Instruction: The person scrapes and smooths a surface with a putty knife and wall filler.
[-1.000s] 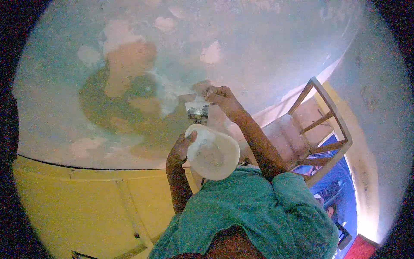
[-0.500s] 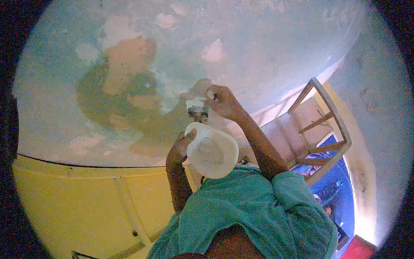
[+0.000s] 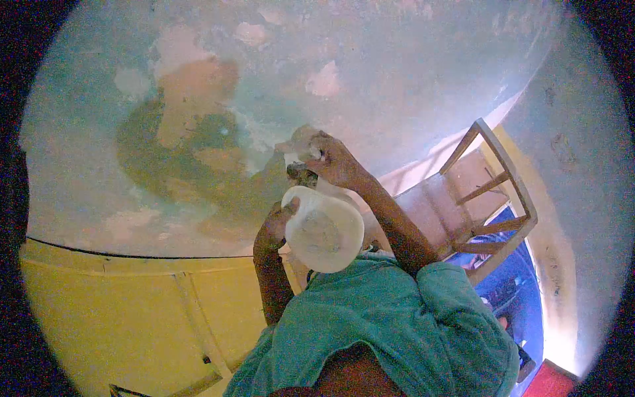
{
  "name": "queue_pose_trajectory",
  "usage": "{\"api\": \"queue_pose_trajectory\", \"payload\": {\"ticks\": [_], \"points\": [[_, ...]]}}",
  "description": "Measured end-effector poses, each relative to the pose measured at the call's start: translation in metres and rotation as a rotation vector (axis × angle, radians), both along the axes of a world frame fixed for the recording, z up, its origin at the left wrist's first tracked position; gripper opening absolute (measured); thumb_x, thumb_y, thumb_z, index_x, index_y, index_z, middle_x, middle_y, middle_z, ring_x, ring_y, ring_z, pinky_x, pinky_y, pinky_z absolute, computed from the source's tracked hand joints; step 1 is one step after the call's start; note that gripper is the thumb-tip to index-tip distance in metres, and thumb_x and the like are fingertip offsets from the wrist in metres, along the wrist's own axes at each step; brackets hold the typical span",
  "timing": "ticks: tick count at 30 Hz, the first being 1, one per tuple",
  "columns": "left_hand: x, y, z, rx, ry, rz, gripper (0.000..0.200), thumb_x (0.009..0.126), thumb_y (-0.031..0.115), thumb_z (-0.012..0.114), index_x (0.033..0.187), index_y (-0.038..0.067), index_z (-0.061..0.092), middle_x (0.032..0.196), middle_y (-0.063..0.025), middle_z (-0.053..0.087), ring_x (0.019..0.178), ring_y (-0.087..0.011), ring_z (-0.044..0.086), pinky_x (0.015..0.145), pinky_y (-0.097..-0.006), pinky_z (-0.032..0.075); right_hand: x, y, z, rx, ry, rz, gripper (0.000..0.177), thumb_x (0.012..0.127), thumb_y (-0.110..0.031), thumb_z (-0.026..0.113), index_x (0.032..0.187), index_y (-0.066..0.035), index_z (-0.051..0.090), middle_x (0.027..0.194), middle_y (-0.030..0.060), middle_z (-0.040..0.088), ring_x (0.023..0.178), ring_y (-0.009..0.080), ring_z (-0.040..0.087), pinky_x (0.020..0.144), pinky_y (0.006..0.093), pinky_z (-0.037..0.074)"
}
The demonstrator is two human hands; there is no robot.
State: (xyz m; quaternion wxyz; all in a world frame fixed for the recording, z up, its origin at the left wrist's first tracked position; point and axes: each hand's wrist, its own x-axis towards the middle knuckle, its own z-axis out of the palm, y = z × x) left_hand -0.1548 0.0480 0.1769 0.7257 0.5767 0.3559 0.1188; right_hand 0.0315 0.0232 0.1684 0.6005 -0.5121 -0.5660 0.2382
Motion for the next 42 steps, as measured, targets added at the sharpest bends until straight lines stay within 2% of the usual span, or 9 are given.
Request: {"api": "queue_pose_trajectory", "payload": {"ticks": [6,9,12,21,24,27,30,33,42], "points": [[0.001,0.002,-0.015,0.032,0.093,0.129,0.045,0.082,0.041,0.049,0.093,-0.002,0.056,0.084,-0.0065,0.058,0.075,-0.0127,0.052,0.068,-0.0271,0.042,0.001,0.003,-0.009,0.028,0.022,0.030,0.009,0.076,-0.006,0.055,0.080,0.001,0.051,0.082,0.0046,0.047,0.080,0.0114,0.043,0.072,0.0251,0.036],[-0.001,0.003,-0.007,-0.058,0.001,-0.011,0.048,0.081,0.043,0.050,0.096,-0.002,0.054,0.089,-0.0087,0.056,0.082,-0.0147,0.050,0.074,-0.0282,0.040,0.000,0.002,-0.010,0.019,0.083,0.034,0.007,0.076,-0.003,0.053,0.081,0.001,0.051,0.083,0.0052,0.047,0.081,0.0123,0.043,0.072,0.0260,0.036],[-0.003,0.008,-0.025,0.021,0.108,0.072,0.049,0.081,0.043,0.050,0.099,-0.002,0.053,0.091,-0.0094,0.055,0.085,-0.0157,0.049,0.075,-0.0282,0.039,-0.003,0.000,-0.005,0.042,0.072,0.036,0.008,0.075,-0.002,0.050,0.082,0.002,0.051,0.084,0.0053,0.046,0.081,0.0130,0.043,0.073,0.0267,0.036],[-0.003,0.005,-0.003,0.012,-0.022,-0.097,0.046,0.081,0.043,0.051,0.093,-0.001,0.055,0.086,-0.0073,0.056,0.079,-0.0147,0.051,0.070,-0.0272,0.041,0.002,0.004,-0.019,-0.079,0.099,0.035,0.008,0.075,-0.003,0.052,0.079,0.001,0.046,0.082,0.0067,0.045,0.078,0.0152,0.043,0.071,0.0255,0.035],[-0.001,0.004,-0.012,-0.038,-0.054,0.007,0.043,0.081,0.041,0.050,0.090,-0.001,0.057,0.081,-0.0059,0.057,0.073,-0.0135,0.052,0.067,-0.0278,0.042,0.004,0.005,-0.021,0.128,-0.056,-0.028,0.012,0.074,-0.006,0.055,0.082,0.000,0.048,0.082,0.0082,0.045,0.076,0.0181,0.044,0.069,0.0262,0.036],[0.001,-0.001,-0.015,-0.006,0.028,0.226,0.042,0.081,0.041,0.050,0.087,0.000,0.058,0.077,-0.0053,0.058,0.069,-0.0127,0.053,0.065,-0.0281,0.043,0.005,-0.004,-0.006,0.004,-0.217,-0.149,0.019,0.070,-0.006,0.060,0.084,0.000,0.049,0.087,0.0106,0.047,0.080,0.0231,0.048,0.070,0.0294,0.040],[-0.002,-0.006,0.010,0.056,0.103,0.120,0.045,0.081,0.042,0.051,0.093,-0.002,0.055,0.082,-0.0082,0.058,0.073,-0.0145,0.054,0.067,-0.0281,0.043,0.003,-0.004,-0.013,0.081,-0.433,-0.282,0.027,0.066,-0.004,0.063,0.091,-0.002,0.052,0.092,0.0117,0.049,0.087,0.0269,0.050,0.072,0.0333,0.042],[-0.003,-0.004,0.013,0.015,0.020,0.066,0.050,0.080,0.041,0.053,0.100,-0.005,0.050,0.087,-0.0115,0.057,0.077,-0.0163,0.054,0.069,-0.0283,0.043,0.012,-0.001,-0.029,0.147,-0.390,-0.365,0.031,0.063,0.000,0.063,0.092,-0.004,0.055,0.097,0.0119,0.050,0.093,0.0294,0.050,0.075,0.0351,0.042],[-0.002,-0.007,0.004,0.035,0.040,0.246,0.054,0.079,0.042,0.054,0.102,-0.006,0.046,0.094,-0.0142,0.054,0.086,-0.0177,0.051,0.076,-0.0282,0.041,0.003,-0.022,-0.025,0.102,-0.750,-0.547,0.041,0.058,0.005,0.056,0.093,-0.016,0.060,0.091,0.0048,0.046,0.079,0.0213,0.045,0.067,0.0339,0.040]]}}
